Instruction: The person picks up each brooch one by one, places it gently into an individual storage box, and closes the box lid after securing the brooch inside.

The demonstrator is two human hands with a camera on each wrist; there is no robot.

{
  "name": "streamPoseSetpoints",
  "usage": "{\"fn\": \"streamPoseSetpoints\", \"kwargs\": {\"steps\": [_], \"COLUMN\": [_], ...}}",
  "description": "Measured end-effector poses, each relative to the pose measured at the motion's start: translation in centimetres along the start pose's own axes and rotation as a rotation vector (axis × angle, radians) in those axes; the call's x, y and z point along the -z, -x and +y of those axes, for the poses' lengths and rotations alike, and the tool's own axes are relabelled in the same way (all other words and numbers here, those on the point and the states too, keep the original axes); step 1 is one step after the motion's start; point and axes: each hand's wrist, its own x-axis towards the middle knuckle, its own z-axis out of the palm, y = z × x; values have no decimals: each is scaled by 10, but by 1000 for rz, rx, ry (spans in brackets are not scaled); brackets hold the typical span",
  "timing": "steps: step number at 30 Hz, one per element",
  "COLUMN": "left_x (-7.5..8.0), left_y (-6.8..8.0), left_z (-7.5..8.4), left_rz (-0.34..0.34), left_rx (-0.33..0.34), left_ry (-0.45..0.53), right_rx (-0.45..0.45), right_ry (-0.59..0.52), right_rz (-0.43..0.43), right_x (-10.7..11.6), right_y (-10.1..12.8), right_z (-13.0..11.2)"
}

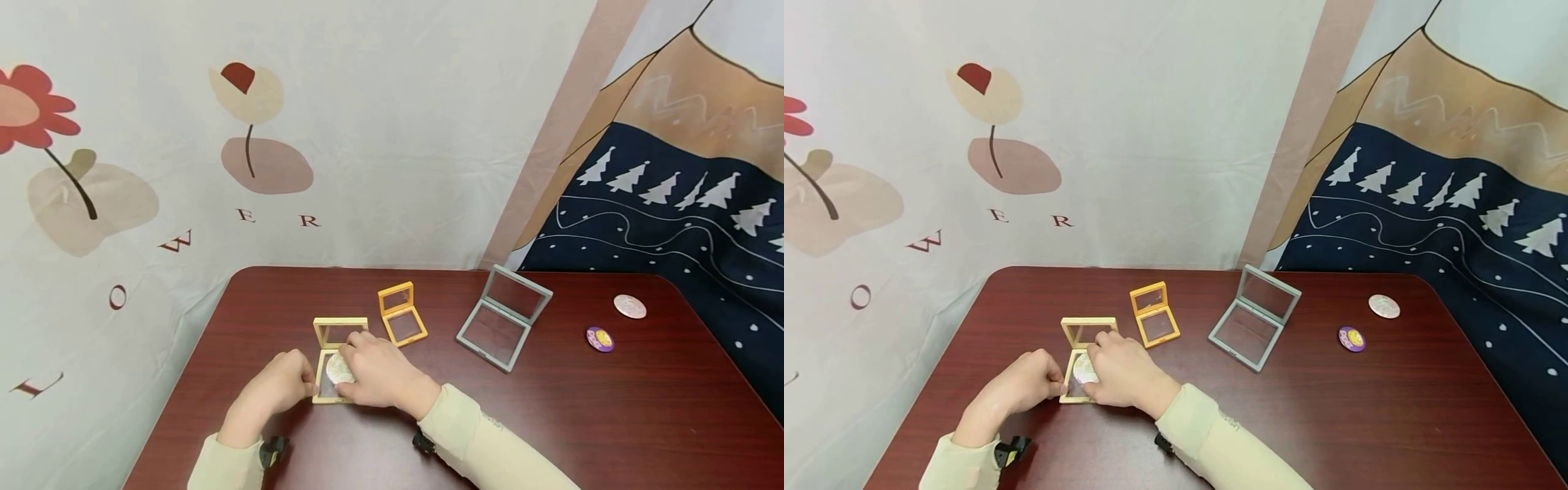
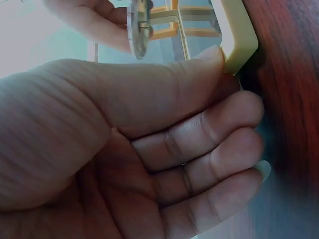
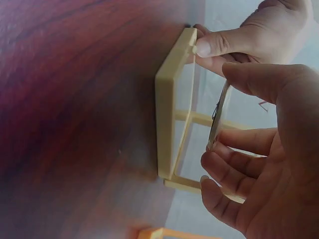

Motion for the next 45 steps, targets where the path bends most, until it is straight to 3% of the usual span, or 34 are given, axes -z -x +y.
{"fn": "streamPoseSetpoints", "kwargs": {"steps": [10, 21, 29, 40, 45], "left_x": [0, 0, -1, 0, 0], "left_y": [1, 2, 2, 1, 1], "left_z": [1, 1, 0, 2, 1], "left_rz": [1, -2, 4, -10, -9], "left_rx": [-14, -1, -3, 17, 9], "left_ry": [3, -1, 5, -2, -3], "right_rx": [-17, -26, -32, -3, -35], "right_ry": [50, 82, 48, -139, -189], "right_rz": [-57, -64, -68, 150, 246], "right_x": [-9, -14, -8, 24, 32], "right_y": [-5, -7, -4, 16, 17], "right_z": [-4, -6, -5, 25, 39]}}
